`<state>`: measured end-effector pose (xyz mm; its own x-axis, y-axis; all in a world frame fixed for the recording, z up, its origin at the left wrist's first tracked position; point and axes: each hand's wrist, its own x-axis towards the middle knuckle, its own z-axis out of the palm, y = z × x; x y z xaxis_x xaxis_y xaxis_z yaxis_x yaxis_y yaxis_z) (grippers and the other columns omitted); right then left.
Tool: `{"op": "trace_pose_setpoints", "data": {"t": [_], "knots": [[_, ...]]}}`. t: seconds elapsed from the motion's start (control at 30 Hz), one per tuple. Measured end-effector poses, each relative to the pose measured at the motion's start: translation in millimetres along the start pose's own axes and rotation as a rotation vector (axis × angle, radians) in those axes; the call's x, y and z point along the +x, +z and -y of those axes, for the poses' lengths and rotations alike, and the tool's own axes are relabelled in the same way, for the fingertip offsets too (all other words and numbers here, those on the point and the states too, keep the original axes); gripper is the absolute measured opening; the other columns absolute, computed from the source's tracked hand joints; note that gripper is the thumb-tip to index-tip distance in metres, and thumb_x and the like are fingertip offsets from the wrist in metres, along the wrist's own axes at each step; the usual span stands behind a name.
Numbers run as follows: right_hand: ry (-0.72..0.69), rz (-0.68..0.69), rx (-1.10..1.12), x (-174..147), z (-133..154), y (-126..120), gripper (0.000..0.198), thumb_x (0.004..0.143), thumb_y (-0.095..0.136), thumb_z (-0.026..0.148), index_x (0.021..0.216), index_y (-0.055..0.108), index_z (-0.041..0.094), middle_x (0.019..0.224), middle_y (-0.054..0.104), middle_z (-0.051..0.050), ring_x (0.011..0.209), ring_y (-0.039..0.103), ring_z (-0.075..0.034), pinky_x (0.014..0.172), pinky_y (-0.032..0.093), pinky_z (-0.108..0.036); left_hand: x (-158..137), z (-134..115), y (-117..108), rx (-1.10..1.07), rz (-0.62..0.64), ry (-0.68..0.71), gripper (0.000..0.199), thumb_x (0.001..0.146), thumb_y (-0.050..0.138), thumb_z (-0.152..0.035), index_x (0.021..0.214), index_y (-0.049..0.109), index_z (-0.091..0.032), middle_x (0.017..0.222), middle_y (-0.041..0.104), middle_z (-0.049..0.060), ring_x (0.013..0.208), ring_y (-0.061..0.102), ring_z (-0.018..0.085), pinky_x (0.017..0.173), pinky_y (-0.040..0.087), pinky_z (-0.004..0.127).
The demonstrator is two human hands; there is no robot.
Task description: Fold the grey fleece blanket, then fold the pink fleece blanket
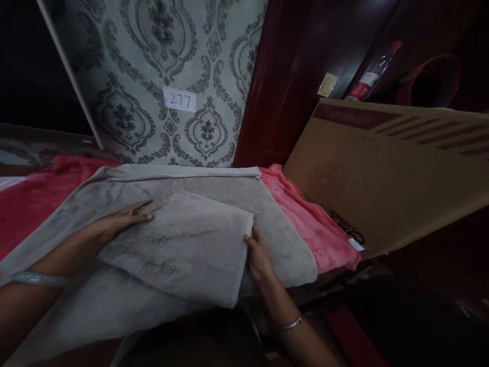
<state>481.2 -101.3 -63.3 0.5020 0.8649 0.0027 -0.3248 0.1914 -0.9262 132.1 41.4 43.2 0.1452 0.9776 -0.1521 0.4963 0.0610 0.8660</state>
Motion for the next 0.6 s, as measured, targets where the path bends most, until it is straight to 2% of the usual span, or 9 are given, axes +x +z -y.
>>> {"op": "trace_pose_setpoints", "data": {"t": [0.1, 0.2, 0.33, 0.4, 0.47, 0.53, 0.6], "knots": [[0.044, 0.013, 0.024, -6, 5, 3, 0.075, 0.066, 0.079, 0.033, 0.137, 0.053, 0.027, 0.121, 0.07, -0.004, 0.114, 0.063, -0.025, 0.101, 0.05, -0.042, -7, -2, 3, -0.11, 0.057, -0.037, 0.109, 0.048, 0.087, -0.056, 0.145, 0.05, -0.027, 0.158, 0.042, 0.009, 0.143, 0.042, 0.033, 0.113, 0.042, 0.043], [0.081, 0.07, -0.002, -2, 18, 9, 0.089, 0.06, 0.08, 0.028, 0.142, 0.046, 0.028, 0.117, 0.071, -0.003, 0.107, 0.066, -0.026, 0.096, 0.053, -0.042, -17, -13, 6, -0.245, 0.082, -0.065, 0.105, 0.05, 0.087, -0.048, 0.146, 0.047, -0.032, 0.156, 0.045, 0.006, 0.135, 0.052, 0.031, 0.111, 0.045, 0.043], [0.084, 0.146, -0.134, 21, 55, 22, 0.092, 0.064, 0.071, 0.028, 0.15, 0.037, 0.026, 0.109, 0.073, -0.003, 0.095, 0.07, -0.027, 0.086, 0.058, -0.042, -34, -43, 6, -0.282, -0.027, 0.088, 0.086, 0.06, 0.081, -0.036, 0.142, 0.054, -0.029, 0.154, 0.047, 0.003, 0.138, 0.047, 0.028, 0.119, 0.034, 0.045], [0.04, 0.172, -0.176, 39, 80, 29, 0.094, 0.067, 0.068, 0.029, 0.153, 0.032, 0.026, 0.11, 0.073, -0.004, 0.091, 0.07, -0.026, 0.083, 0.058, -0.042, -44, -61, 1, -0.284, -0.076, 0.172, 0.079, 0.066, 0.077, -0.034, 0.142, 0.055, -0.03, 0.154, 0.047, 0.001, 0.14, 0.044, 0.027, 0.122, 0.026, 0.046], [-0.027, 0.211, -0.195, 57, 102, 36, 0.094, 0.068, 0.068, 0.03, 0.154, 0.031, 0.026, 0.11, 0.072, -0.004, 0.088, 0.069, -0.025, 0.079, 0.059, -0.041, -52, -74, -7, -0.323, -0.125, 0.225, 0.079, 0.068, 0.076, -0.033, 0.143, 0.053, -0.031, 0.152, 0.049, 0.001, 0.138, 0.046, 0.027, 0.123, 0.025, 0.049], [-0.095, 0.247, -0.206, 74, 113, 42, 0.094, 0.068, 0.07, 0.031, 0.154, 0.032, 0.025, 0.108, 0.072, -0.005, 0.086, 0.069, -0.024, 0.077, 0.058, -0.04, -55, -77, -12, -0.371, -0.182, 0.253, 0.082, 0.066, 0.077, -0.033, 0.144, 0.052, -0.03, 0.149, 0.051, 0.003, 0.134, 0.05, 0.029, 0.12, 0.028, 0.053], [-0.113, 0.243, -0.218, 86, 109, 45, 0.095, 0.068, 0.071, 0.03, 0.155, 0.031, 0.024, 0.108, 0.072, -0.006, 0.086, 0.069, -0.024, 0.077, 0.058, -0.04, -52, -64, -12, -0.389, -0.208, 0.217, 0.084, 0.064, 0.079, -0.032, 0.143, 0.053, -0.029, 0.15, 0.051, 0.005, 0.133, 0.051, 0.03, 0.118, 0.033, 0.053]]}}
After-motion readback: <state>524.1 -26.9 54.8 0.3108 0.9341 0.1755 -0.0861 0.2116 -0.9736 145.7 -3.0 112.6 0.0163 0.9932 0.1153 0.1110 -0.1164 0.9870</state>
